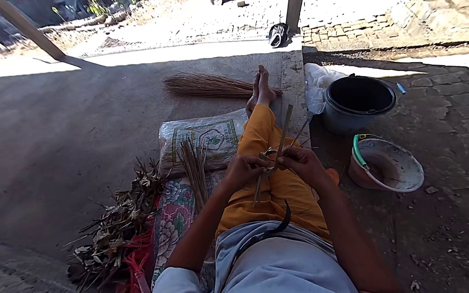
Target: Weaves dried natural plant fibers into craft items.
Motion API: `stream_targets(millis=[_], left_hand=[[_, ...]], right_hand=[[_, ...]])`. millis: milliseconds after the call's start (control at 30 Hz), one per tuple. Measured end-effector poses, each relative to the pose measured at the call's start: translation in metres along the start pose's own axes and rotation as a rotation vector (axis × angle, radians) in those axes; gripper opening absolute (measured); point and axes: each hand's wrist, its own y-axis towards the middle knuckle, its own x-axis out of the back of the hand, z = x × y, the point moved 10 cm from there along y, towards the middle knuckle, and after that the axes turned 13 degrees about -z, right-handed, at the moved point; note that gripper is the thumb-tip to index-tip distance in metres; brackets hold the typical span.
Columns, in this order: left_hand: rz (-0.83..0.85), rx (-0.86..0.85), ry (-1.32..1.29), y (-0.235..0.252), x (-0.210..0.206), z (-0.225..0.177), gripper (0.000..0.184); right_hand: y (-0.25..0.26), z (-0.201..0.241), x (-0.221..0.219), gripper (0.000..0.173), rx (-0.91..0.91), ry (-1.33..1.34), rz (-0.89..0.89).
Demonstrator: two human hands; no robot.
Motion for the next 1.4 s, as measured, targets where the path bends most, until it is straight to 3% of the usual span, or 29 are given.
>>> stream_targets(millis=[233, 433, 567, 667, 767, 867, 1000, 1133, 1233, 1400], left_hand=[[-0.087, -0.307, 0.152, -0.009, -0.005, -0.028, 0.029], [-0.327, -0.457, 0.167, -0.017, 0.0, -0.043, 0.03], [-0.457, -0.385, 0.071, -0.017, 0.007, -0.04, 0.012], [-0.466, -0.301, 0.045, -0.017, 0.008, -0.034, 0.016], [-0.439, -0.401, 0.108, -0.02, 0.005, -0.039, 0.021], [-0.452, -0.371, 0.167, -0.022, 0.005, -0.037, 0.027], [-0.545, -0.197, -0.023, -0.02, 0.016, -0.018, 0.007], [-0.388, -0.092, -0.2, -0.009, 0.023, -0.007, 0.008], [-0.18, -0.037, -0.341, -0.005, 0.021, -0.007, 0.009], [0.099, -0.054, -0.406, -0.01, -0.003, -0.017, 0.008]], right_hand=[[0.001, -0.022, 0.015, 0.008, -0.286, 0.322, -0.23], [0.001, -0.031, 0.016, 0.013, -0.381, 0.555, -0.312], [-0.002, -0.031, 0.009, 0.016, -0.446, 0.703, -0.385], [-0.002, -0.031, 0.004, 0.017, -0.445, 0.753, -0.399], [-0.002, -0.034, 0.003, 0.017, -0.448, 0.779, -0.411], [-0.002, -0.036, 0.0, 0.017, -0.466, 0.79, -0.427], [-0.004, -0.032, -0.008, 0.017, -0.45, 0.768, -0.396], [-0.001, -0.009, 0.002, 0.012, -0.213, 0.383, -0.185], [-0.004, 0.012, 0.004, 0.022, 0.026, 0.116, 0.073], [-0.008, 0.02, 0.001, 0.018, 0.089, 0.067, 0.116]])
